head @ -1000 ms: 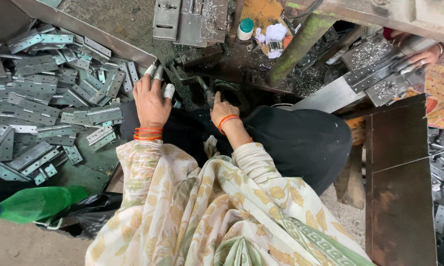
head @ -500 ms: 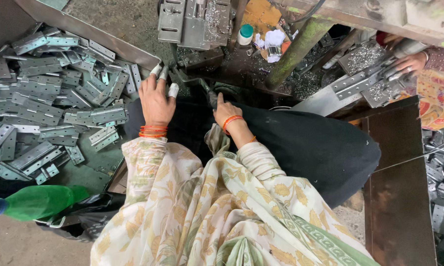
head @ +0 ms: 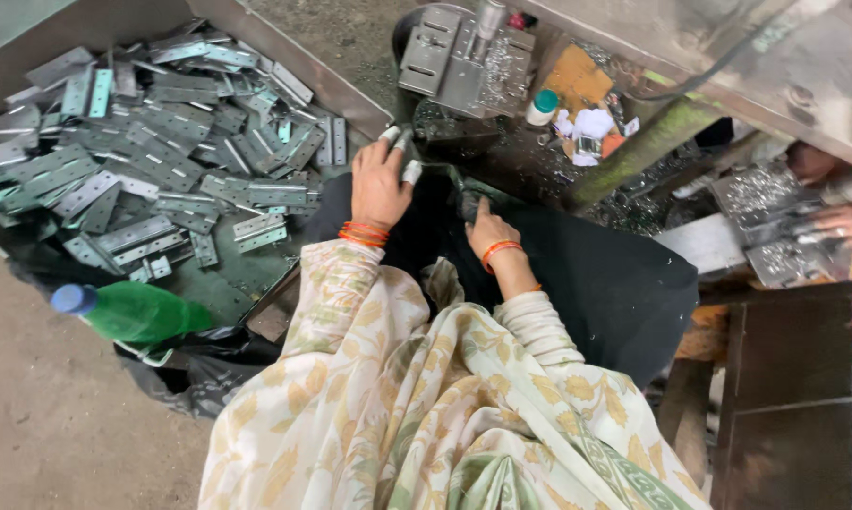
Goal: The person repeatedly picks small metal brackets from a bin, places them into a press machine, and activates the press with a foot pedal. The processed brackets are ejected and fall into a collection area. The cycle continues with the person handling the parts one at a time.
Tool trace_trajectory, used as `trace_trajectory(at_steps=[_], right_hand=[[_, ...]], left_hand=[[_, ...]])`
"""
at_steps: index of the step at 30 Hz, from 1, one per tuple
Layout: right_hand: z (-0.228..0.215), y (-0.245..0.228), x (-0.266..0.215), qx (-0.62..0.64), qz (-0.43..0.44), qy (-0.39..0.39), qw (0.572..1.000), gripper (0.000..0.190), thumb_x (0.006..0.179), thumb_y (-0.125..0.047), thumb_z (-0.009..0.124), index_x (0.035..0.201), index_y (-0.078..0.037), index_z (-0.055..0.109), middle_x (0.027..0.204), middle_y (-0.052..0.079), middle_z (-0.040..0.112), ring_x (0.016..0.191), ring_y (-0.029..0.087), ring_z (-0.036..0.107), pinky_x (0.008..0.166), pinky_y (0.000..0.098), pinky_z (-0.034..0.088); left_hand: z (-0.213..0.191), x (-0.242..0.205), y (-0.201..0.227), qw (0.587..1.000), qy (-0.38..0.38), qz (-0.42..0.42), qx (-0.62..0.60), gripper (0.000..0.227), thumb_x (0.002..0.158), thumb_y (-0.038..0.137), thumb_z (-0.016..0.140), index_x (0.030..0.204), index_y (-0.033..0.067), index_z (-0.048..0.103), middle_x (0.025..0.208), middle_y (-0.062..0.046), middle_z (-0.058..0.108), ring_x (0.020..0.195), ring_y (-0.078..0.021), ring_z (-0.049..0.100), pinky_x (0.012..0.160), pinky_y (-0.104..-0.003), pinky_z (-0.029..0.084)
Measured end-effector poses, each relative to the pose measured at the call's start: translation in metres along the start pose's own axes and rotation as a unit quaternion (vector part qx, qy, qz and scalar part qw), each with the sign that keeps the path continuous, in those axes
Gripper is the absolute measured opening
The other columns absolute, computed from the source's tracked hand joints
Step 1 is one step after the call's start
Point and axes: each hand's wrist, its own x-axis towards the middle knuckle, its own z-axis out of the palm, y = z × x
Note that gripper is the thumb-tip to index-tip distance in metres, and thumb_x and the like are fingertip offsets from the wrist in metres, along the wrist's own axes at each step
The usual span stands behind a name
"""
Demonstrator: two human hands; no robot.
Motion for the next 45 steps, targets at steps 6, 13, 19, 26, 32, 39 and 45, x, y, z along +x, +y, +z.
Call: trace_trajectory(at_steps=[6,13,19,26,32,39,45], right_hand=[[0.001,0.003,0.005,-0.013,0.006,-0.003,1.0,0.074,0.096,-0.043,0.061,0.157,-0.01,0.033,0.12,0.026,0.07,0.112,0.046,0.067,0.095,0.0546,0.053],[0.017,0.002,0.028,-0.031,0.002,0.048,0.998,0.073,0.093,-0.047,0.071,0.145,-0.003,0.045,0.146,0.024,0.051,0.121,0.045,0.063,0.097,0.0533,0.054],[0.006,-0.011,0.045,-0.002,-0.001,0.025,1.0,0.089,0.083,-0.035,0.079,0.153,-0.004,0.032,0.143,0.031,0.048,0.117,0.047,0.061,0.095,0.0509,0.054],[0.001,-0.016,0.044,0.005,0.018,-0.023,1.0,0.079,0.086,-0.033,0.076,0.151,-0.005,0.04,0.121,0.029,0.069,0.112,0.047,0.067,0.097,0.0518,0.055],[-0.005,-0.021,0.044,-0.009,0.033,-0.046,0.998,0.085,0.087,-0.034,0.075,0.156,-0.006,0.035,0.121,0.029,0.069,0.111,0.047,0.068,0.096,0.0511,0.055],[-0.005,-0.021,0.043,-0.01,0.033,-0.051,0.998,0.088,0.086,-0.037,0.075,0.157,-0.007,0.033,0.121,0.027,0.068,0.109,0.046,0.068,0.093,0.0514,0.056],[-0.006,-0.022,0.042,0.017,0.024,-0.043,0.999,0.086,0.086,-0.037,0.074,0.155,-0.004,0.035,0.116,0.025,0.071,0.105,0.044,0.07,0.091,0.0514,0.057]], left_hand=[[0.003,0.002,0.003,1.0,0.01,-0.004,-0.01,0.045,0.081,0.019,0.076,0.12,0.0009,0.065,0.131,-0.019,0.059,0.123,-0.0388,0.054,0.109,-0.051,0.04],[0.003,0.007,0.004,0.992,0.029,-0.062,-0.105,0.048,0.082,0.015,0.072,0.128,0.0,0.063,0.134,-0.02,0.059,0.123,-0.0406,0.055,0.107,-0.048,0.044],[-0.013,0.002,-0.025,0.954,0.12,-0.143,-0.234,0.044,0.096,0.019,0.07,0.137,0.0032,0.062,0.139,-0.017,0.062,0.13,-0.0373,0.059,0.111,-0.041,0.047],[-0.054,-0.058,-0.176,0.975,-0.037,-0.208,0.068,0.062,0.078,0.013,0.074,0.138,0.007,0.06,0.142,-0.013,0.057,0.129,-0.0362,0.053,0.104,-0.05,0.046],[-0.034,-0.103,-0.255,0.943,-0.207,-0.145,0.217,0.061,0.068,0.011,0.072,0.129,0.0106,0.064,0.139,-0.011,0.056,0.135,-0.0311,0.049,0.108,-0.066,0.037],[-0.013,-0.117,-0.269,0.944,-0.217,-0.083,0.236,0.039,0.08,0.01,0.066,0.118,0.0142,0.069,0.125,-0.016,0.059,0.119,-0.0354,0.055,0.109,-0.065,0.04],[-0.033,-0.125,-0.246,0.963,-0.163,-0.082,0.198,0.05,0.069,0.002,0.067,0.118,0.0064,0.07,0.116,-0.017,0.06,0.108,-0.0386,0.056,0.086,-0.048,0.053]])
